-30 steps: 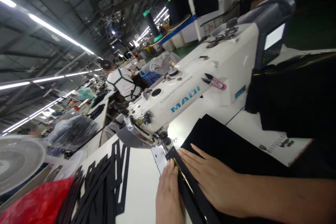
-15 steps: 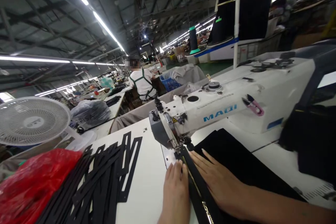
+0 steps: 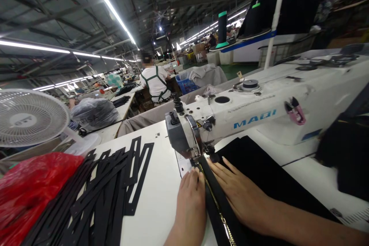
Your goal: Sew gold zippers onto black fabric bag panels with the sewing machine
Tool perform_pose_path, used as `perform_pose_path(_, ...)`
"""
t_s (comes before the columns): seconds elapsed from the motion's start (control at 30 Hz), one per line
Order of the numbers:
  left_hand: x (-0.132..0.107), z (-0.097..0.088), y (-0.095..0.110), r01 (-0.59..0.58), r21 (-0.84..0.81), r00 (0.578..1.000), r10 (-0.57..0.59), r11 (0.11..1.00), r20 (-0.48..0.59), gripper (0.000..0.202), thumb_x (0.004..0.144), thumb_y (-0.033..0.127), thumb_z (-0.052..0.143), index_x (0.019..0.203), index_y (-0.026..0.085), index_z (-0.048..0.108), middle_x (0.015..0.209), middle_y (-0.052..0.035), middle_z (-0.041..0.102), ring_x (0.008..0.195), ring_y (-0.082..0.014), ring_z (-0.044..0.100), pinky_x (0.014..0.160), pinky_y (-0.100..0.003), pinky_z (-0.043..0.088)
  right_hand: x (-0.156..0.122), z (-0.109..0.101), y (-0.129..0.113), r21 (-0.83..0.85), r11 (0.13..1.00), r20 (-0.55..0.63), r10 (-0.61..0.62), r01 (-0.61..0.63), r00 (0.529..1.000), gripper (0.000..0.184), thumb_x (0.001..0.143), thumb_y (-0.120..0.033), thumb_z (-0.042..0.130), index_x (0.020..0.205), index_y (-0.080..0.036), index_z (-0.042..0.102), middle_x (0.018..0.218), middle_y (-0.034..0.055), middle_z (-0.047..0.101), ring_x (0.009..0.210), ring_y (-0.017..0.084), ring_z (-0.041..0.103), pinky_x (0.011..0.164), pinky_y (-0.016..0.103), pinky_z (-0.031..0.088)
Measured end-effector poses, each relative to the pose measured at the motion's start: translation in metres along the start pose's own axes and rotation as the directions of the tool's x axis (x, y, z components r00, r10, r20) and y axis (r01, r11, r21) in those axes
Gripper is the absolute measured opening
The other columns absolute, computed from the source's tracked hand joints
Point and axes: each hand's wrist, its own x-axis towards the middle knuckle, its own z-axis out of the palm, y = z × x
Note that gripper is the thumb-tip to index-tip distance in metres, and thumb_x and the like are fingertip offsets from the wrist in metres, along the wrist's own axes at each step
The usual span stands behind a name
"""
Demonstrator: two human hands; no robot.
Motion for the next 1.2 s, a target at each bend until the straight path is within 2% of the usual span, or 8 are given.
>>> perform_pose_path(0.27, 0.001, -0.004, 0.003, 0.041, -0.048, 0.997, -0.037, 0.998, 0.07, 0.031, 0.084, 0.001, 0.04, 0.111, 0.009, 0.053, 0.107, -0.0168, 0.06, 0.097, -0.0256, 0.06, 0.083, -0.043, 0.053, -0.001, 0.003, -0.002, -0.017, 0.998, 0.058, 0.055, -0.054, 0.997, 0.052, 0.091, -0.021, 0.038, 0.141, -0.014, 0.028, 0.143, 0.0135, 0.032, 0.132, 0.026, 0.026, 0.105, 0.052, 0.027)
perform_pose_path(0.43, 0.004, -0.007, 0.009, 0.102, -0.069, 0.987, -0.092, 0.992, 0.134, 0.032, 0.083, 0.0, 0.04, 0.111, 0.007, 0.052, 0.11, -0.0179, 0.059, 0.098, -0.0259, 0.058, 0.085, -0.044, 0.052, -0.001, 0.001, 0.005, -0.006, 1.0, 0.103, 0.019, -0.019, 0.994, 0.052, 0.092, -0.021, 0.035, 0.142, -0.013, 0.025, 0.145, 0.0132, 0.028, 0.134, 0.025, 0.021, 0.107, 0.051, 0.024)
perform_pose_path(0.67, 0.005, -0.009, 0.011, 0.129, -0.101, 0.976, -0.109, 0.987, 0.187, 0.033, 0.082, 0.0, 0.043, 0.113, 0.006, 0.052, 0.112, -0.0174, 0.057, 0.101, -0.0249, 0.057, 0.09, -0.042, 0.048, -0.003, 0.001, 0.006, -0.019, 1.0, 0.089, 0.004, -0.002, 0.996, 0.053, 0.092, -0.021, 0.035, 0.142, -0.012, 0.023, 0.145, 0.0136, 0.028, 0.135, 0.024, 0.02, 0.107, 0.05, 0.023)
perform_pose_path(0.93, 0.005, -0.007, 0.007, 0.098, -0.096, 0.98, -0.079, 0.991, 0.182, 0.032, 0.083, 0.001, 0.04, 0.112, 0.008, 0.051, 0.114, -0.0167, 0.057, 0.102, -0.0253, 0.057, 0.089, -0.043, 0.049, -0.003, 0.002, 0.001, -0.035, 0.998, 0.104, 0.058, -0.054, 0.993, 0.053, 0.091, -0.021, 0.036, 0.142, -0.01, 0.026, 0.145, 0.0141, 0.027, 0.135, 0.024, 0.018, 0.108, 0.051, 0.021)
perform_pose_path(1.1, 0.005, -0.008, 0.008, 0.113, -0.108, 0.98, -0.092, 0.988, 0.179, 0.031, 0.083, 0.001, 0.041, 0.111, 0.008, 0.052, 0.113, -0.0164, 0.057, 0.101, -0.026, 0.057, 0.088, -0.043, 0.049, -0.003, 0.001, 0.003, -0.049, 0.998, 0.12, 0.049, -0.043, 0.992, 0.053, 0.092, -0.022, 0.036, 0.142, -0.01, 0.024, 0.145, 0.0142, 0.026, 0.136, 0.024, 0.016, 0.108, 0.051, 0.021)
perform_pose_path(1.2, 0.006, -0.009, 0.01, 0.125, -0.117, 0.972, -0.099, 0.985, 0.212, 0.031, 0.084, 0.001, 0.04, 0.112, 0.01, 0.052, 0.112, -0.0155, 0.057, 0.099, -0.0252, 0.057, 0.088, -0.044, 0.048, -0.003, 0.001, 0.004, -0.054, 0.998, 0.112, 0.032, -0.026, 0.993, 0.053, 0.091, -0.022, 0.036, 0.142, -0.011, 0.025, 0.145, 0.0144, 0.027, 0.135, 0.025, 0.018, 0.107, 0.051, 0.022)
